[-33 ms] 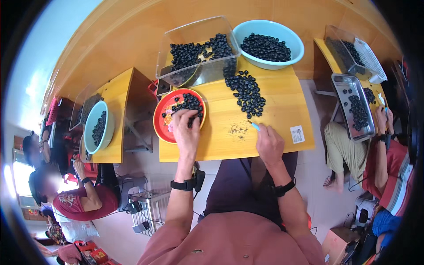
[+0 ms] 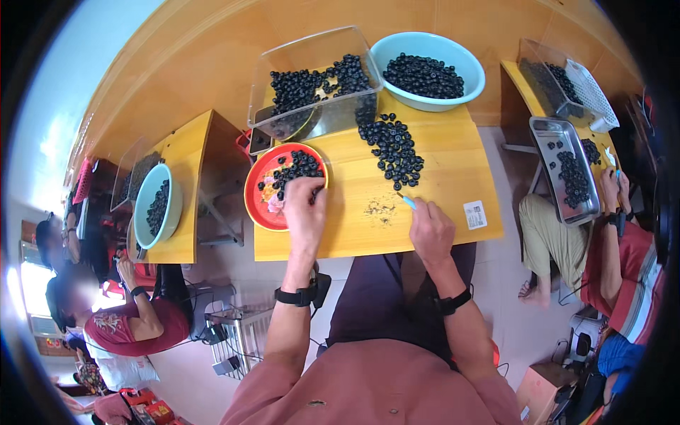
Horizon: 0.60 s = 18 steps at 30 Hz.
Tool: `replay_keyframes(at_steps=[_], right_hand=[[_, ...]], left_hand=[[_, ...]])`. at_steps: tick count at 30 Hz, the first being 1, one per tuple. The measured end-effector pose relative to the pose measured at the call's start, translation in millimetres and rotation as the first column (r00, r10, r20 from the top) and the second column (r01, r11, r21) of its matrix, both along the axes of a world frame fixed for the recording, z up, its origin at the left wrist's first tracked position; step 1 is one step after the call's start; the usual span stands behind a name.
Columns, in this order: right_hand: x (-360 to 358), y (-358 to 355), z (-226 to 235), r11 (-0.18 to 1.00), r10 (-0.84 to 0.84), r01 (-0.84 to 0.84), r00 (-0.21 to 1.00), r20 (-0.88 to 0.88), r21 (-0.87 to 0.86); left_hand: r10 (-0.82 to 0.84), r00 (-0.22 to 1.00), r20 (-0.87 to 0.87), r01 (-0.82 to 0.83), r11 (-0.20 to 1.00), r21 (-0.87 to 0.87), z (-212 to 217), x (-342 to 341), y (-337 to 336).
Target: Sorting and picking individual berries from a bunch on a table.
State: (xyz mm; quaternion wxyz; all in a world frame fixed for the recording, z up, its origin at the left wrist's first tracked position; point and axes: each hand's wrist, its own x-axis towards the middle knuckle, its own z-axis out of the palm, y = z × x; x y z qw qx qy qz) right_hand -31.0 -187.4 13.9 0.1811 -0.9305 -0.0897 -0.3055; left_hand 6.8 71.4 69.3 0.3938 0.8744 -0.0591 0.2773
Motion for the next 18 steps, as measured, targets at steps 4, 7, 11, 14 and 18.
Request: replay_keyframes(at_steps=[4,7,11,14,18], right_hand=[[1.5,1.4,-1.8,0.997,-0.032,0.029,0.998,0.045,0.065],[0.8,-3.5,-5.8,0.995,-0.033,0.030,0.999,0.038,0.096],[-0.7,-0.5,-4.6,0.994,-0.034,0.029,0.998,0.047,0.105],[-1.3,0.0,-3.9,0.994,-0.027,0.024,0.999,0.028,0.108],[-1.7,-0.6,-4.3,0.994,-0.024,0.022,0.999,0.022,0.104]], left_hand=[[-0.241,0.957,-0.163,0.248,0.969,0.023,-22.7,9.2,-55.2],[-0.254,0.940,-0.229,0.287,0.950,0.122,-25.6,20.8,-91.4],[-0.196,0.934,-0.298,0.264,0.942,0.209,-34.1,33.6,-107.5],[-0.189,0.941,-0.280,0.247,0.950,0.189,-40.0,33.7,-106.0],[-0.160,0.915,-0.370,0.148,0.987,-0.062,-35.8,20.5,-97.6]])
